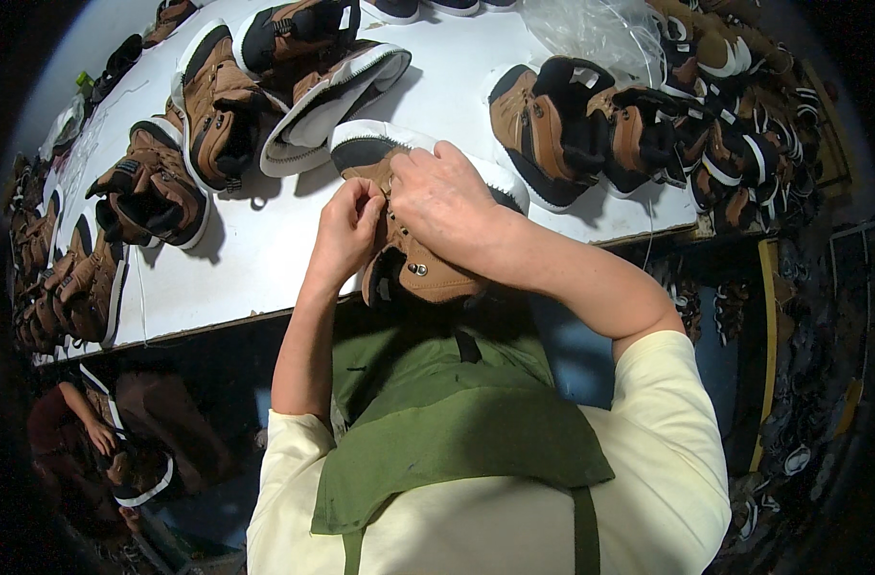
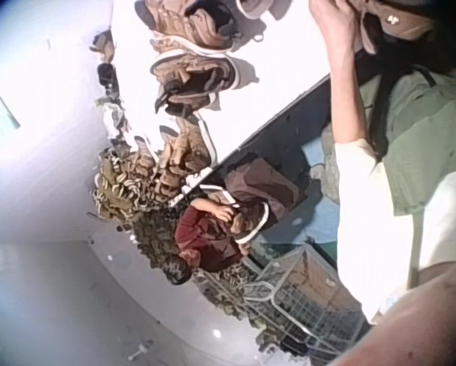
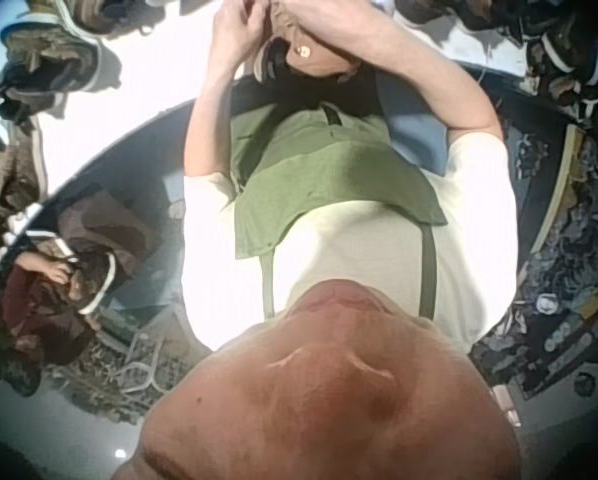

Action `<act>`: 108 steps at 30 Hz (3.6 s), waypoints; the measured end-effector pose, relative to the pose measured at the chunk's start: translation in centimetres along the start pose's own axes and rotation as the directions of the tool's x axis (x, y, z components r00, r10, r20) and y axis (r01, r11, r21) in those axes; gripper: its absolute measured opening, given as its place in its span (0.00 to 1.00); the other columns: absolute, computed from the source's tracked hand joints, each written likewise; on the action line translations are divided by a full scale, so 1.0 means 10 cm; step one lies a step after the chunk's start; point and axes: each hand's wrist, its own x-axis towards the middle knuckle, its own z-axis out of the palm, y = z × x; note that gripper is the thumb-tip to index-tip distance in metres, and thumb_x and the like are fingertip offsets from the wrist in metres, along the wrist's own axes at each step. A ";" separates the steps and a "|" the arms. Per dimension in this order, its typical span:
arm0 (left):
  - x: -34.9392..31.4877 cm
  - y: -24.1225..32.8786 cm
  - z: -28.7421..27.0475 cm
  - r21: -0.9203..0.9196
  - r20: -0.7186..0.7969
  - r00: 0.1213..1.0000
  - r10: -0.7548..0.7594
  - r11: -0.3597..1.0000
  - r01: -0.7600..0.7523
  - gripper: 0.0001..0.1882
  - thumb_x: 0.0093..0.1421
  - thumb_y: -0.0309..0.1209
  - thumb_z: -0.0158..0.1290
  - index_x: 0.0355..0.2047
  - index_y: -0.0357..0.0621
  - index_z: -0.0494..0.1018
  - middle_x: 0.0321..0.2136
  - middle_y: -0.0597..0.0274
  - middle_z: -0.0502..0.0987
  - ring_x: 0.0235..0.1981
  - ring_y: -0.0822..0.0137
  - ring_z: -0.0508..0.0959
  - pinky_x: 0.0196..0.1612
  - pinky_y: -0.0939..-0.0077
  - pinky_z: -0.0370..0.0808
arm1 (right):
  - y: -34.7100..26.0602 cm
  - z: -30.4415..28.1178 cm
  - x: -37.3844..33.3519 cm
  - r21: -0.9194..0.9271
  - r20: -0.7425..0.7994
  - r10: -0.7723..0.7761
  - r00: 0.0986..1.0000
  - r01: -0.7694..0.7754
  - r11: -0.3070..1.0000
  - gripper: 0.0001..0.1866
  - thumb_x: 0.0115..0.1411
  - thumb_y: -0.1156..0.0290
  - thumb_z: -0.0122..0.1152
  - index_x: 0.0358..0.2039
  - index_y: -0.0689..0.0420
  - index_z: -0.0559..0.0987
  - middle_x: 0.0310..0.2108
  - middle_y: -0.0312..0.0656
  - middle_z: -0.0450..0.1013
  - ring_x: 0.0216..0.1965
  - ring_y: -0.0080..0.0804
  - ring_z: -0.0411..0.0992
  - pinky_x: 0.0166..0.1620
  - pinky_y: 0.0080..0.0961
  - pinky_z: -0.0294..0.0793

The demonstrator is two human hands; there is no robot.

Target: The person handles a brown and black high-top sneaker, repeatedly adjusting the laces, tongue, and heel counter. They rotate the shoe to inspect the sole and upper, then place it on a white table among many similar shoes. A second worker is visible across the table performing similar actions.

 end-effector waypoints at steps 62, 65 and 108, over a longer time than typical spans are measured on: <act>-0.47 -0.25 0.19 -0.560 0.051 0.992 -0.118 0.819 0.126 0.28 0.58 0.14 0.44 0.60 0.36 0.59 0.52 0.59 0.69 0.53 0.70 0.68 0.57 0.76 0.63 | 0.61 -0.17 -0.70 0.948 0.313 0.660 0.683 -0.268 -0.171 0.08 0.60 0.69 0.62 0.34 0.61 0.77 0.28 0.27 0.71 0.29 0.11 0.65 0.35 0.10 0.64; -0.45 -0.26 0.19 -0.537 0.060 0.985 -0.165 0.826 0.171 0.26 0.57 0.18 0.48 0.58 0.38 0.62 0.46 0.61 0.72 0.45 0.71 0.72 0.48 0.76 0.70 | 0.66 -0.13 -0.65 0.943 0.330 0.664 0.671 -0.268 -0.197 0.08 0.60 0.69 0.60 0.35 0.60 0.77 0.28 0.29 0.72 0.29 0.12 0.67 0.34 0.10 0.67; -0.27 1.01 0.23 0.456 0.115 0.872 0.476 0.754 -0.472 0.23 0.36 0.10 0.49 0.37 0.36 0.69 0.45 0.51 0.74 0.45 0.47 0.74 0.45 0.62 0.74 | 0.13 0.09 -0.94 0.899 -0.119 0.858 0.499 -0.313 0.307 0.13 0.50 0.81 0.60 0.39 0.64 0.78 0.32 0.34 0.67 0.24 0.14 0.63 0.26 0.12 0.62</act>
